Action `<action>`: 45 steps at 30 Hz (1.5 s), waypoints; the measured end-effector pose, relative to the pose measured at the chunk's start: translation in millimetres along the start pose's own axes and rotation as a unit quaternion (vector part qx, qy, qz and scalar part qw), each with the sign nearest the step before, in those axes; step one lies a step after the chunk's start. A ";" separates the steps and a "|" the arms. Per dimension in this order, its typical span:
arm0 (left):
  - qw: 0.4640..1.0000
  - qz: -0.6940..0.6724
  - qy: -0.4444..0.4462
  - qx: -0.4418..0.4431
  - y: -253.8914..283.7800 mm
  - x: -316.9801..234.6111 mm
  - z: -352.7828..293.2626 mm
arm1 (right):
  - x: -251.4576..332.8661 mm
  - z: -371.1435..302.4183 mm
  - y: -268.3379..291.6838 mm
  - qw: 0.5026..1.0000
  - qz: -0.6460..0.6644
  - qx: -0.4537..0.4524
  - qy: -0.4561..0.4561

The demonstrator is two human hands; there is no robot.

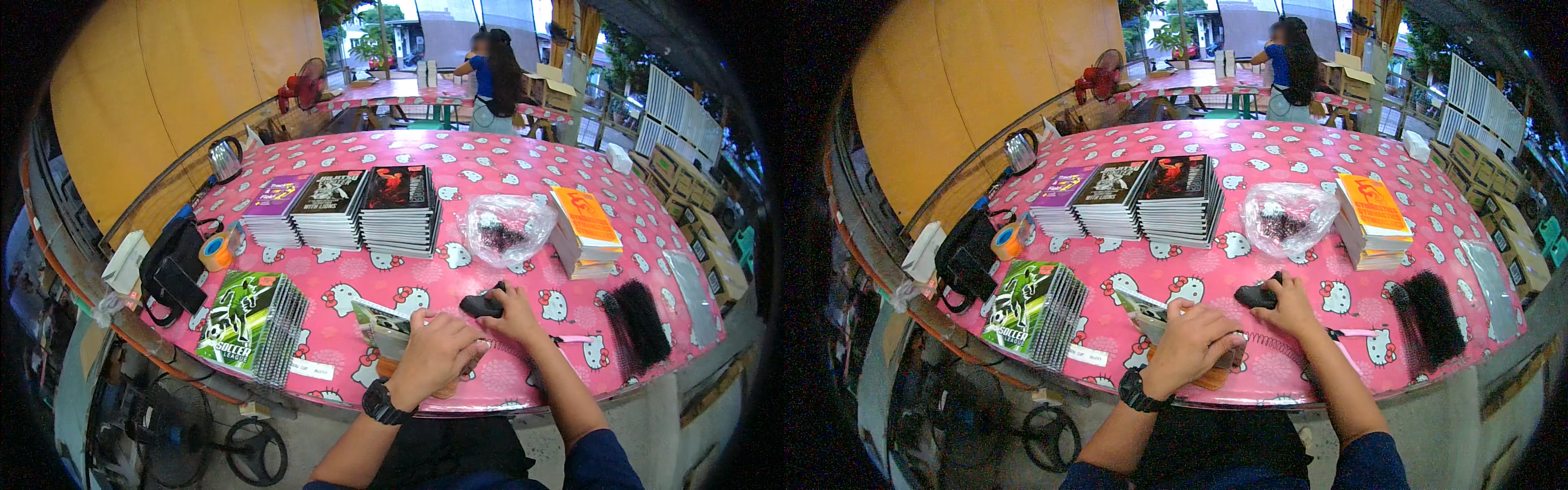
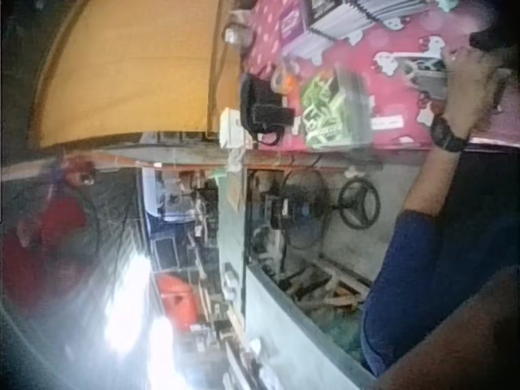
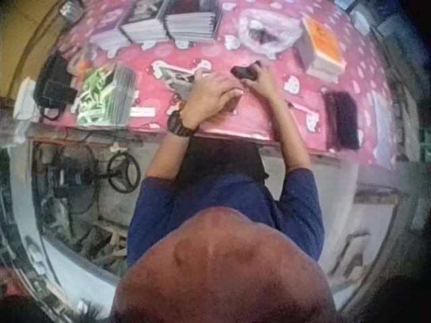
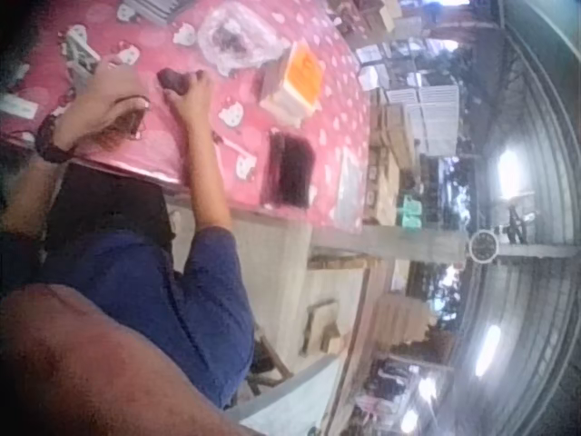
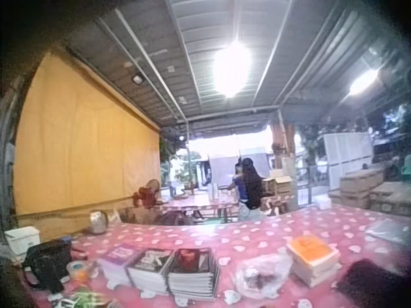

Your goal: The person binds notebooks by inserting a plastic spiral through the pre-punched holes of a stack of papers and covers, then uses pink shears to cut and crimp the ends of the spiral.

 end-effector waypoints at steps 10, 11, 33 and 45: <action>1.000 0.029 0.000 0.010 3.7 5.1 -3.6 | 29.8 -15.4 27.5 0.881 0.417 0.155 -0.159; 1.000 0.012 0.002 0.012 4.0 5.6 -2.8 | 27.4 -20.9 40.1 0.864 0.446 0.162 -0.169; 0.992 0.046 0.072 -0.097 30.7 35.7 -9.0 | 71.2 12.7 76.6 0.877 0.420 0.209 -0.101; 0.991 0.048 0.103 -0.069 26.1 41.3 -13.3 | 88.4 28.1 58.2 0.861 0.451 0.236 -0.023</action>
Point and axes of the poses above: each hand's wrist, its own z-axis towards the middle knuckle, its own y-axis out of the back of the hand, x = y × z, the point moved 2 cm from there along z, towards the middle knuckle, and after that the axes turned 12 degrees about -x, right-handed, at the moved point
